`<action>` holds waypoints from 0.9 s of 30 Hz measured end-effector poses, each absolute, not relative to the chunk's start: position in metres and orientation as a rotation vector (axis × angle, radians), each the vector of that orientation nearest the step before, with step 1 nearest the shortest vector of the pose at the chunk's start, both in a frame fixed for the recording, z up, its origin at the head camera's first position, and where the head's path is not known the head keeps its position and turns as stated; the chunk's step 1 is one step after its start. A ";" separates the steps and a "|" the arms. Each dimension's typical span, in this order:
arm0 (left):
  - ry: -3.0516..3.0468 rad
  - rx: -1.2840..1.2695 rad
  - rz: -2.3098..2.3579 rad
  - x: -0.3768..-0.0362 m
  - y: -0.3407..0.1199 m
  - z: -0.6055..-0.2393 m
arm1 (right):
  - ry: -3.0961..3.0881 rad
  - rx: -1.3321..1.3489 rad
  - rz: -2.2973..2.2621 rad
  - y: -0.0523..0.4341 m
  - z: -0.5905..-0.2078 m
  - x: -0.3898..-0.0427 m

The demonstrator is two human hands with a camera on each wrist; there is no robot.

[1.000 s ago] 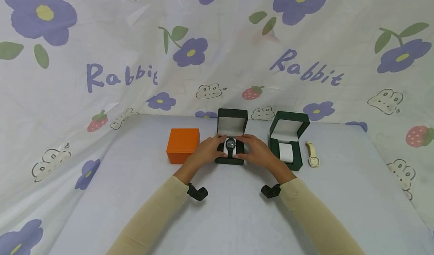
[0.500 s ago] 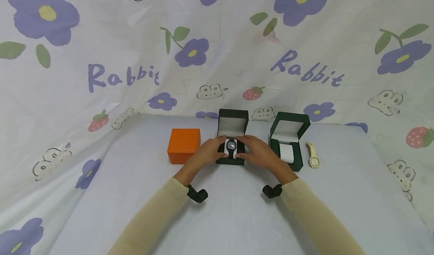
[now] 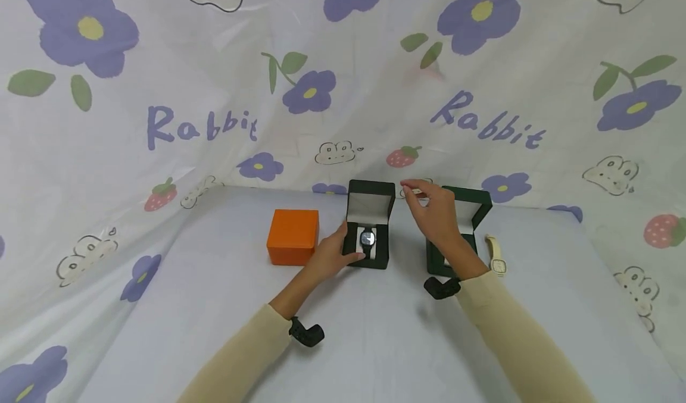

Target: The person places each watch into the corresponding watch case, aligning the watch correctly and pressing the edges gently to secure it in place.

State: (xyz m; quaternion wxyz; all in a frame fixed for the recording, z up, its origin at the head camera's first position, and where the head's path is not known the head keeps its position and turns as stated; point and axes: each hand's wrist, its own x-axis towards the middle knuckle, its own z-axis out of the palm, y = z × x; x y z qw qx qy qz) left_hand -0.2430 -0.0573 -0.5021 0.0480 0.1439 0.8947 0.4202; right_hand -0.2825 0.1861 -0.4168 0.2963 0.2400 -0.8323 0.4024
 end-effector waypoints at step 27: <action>2.639 0.365 1.503 -0.251 -0.059 -0.519 | -2.757 0.610 1.277 0.162 -0.407 -0.320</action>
